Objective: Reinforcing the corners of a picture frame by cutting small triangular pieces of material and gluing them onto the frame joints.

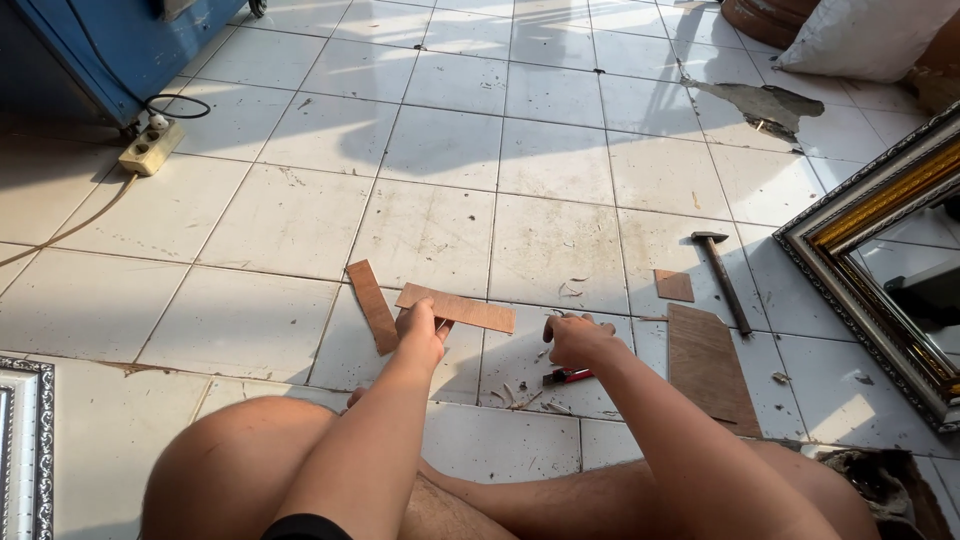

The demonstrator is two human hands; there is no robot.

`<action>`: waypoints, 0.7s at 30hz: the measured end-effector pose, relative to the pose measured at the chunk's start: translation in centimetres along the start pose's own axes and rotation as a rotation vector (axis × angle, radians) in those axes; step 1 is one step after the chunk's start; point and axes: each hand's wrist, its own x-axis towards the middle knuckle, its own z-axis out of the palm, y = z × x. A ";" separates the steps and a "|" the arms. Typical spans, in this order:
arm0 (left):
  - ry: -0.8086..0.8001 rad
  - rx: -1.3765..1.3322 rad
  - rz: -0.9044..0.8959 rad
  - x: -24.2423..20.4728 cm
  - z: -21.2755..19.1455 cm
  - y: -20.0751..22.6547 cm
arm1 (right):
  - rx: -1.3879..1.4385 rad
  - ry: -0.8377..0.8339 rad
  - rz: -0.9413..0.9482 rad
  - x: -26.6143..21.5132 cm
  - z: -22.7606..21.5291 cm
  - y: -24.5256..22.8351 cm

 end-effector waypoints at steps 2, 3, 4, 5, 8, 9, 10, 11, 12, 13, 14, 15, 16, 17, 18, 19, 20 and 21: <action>-0.074 0.070 -0.088 -2.3 -0.3 0.9 | -0.099 -0.038 -0.020 -0.4 0.9 2.1; -0.149 0.134 -0.175 -3.4 -0.5 1.4 | -0.202 -0.074 -0.043 -0.6 1.3 3.2; -0.150 0.136 -0.177 -4.5 -0.8 1.6 | -0.201 -0.075 -0.040 -1.1 1.4 3.5; -0.102 0.612 -0.114 -5.7 -1.1 1.8 | -0.139 -0.079 -0.038 -1.6 1.4 3.7; -0.052 1.406 0.181 -6.1 -1.6 0.9 | 0.008 -0.068 -0.046 0.1 2.6 5.0; -0.055 1.713 0.420 -5.7 -1.7 0.3 | 0.091 -0.051 -0.057 1.3 3.2 5.5; -0.054 1.712 0.420 -7.0 -1.0 0.9 | 0.090 -0.050 -0.057 0.8 2.6 4.7; -0.260 1.842 0.681 -8.3 -0.4 1.4 | 0.294 -0.039 -0.005 0.2 2.1 4.0; -0.474 1.944 0.953 -9.6 0.3 1.9 | 0.497 -0.026 0.049 -0.3 1.6 3.3; -0.477 1.943 0.952 -9.6 0.4 1.7 | 0.497 -0.027 0.051 0.0 1.7 2.7; -0.542 2.019 0.897 -9.6 0.5 1.6 | 0.642 0.001 0.094 0.3 1.8 2.0; -0.602 2.095 0.836 -9.6 0.5 1.5 | 0.785 0.027 0.133 0.6 2.0 1.2; -0.600 2.096 0.831 -9.2 0.3 1.3 | 0.785 0.023 0.132 0.0 1.6 0.1; -0.499 2.116 0.881 -8.9 0.1 1.2 | 0.870 0.055 0.142 -0.6 1.2 -1.0; -0.397 2.132 0.930 -8.5 -0.2 1.2 | 0.955 0.087 0.153 -1.2 0.8 -2.2; -0.390 2.133 0.927 -8.3 -0.3 1.0 | 0.953 0.084 0.148 -1.0 0.9 -2.9; -0.377 2.078 0.937 -8.0 -0.4 0.8 | 0.894 0.087 0.111 -0.9 1.1 -3.6; -0.365 2.022 0.948 -7.8 -0.4 0.6 | 0.834 0.090 0.076 -0.7 1.2 -4.3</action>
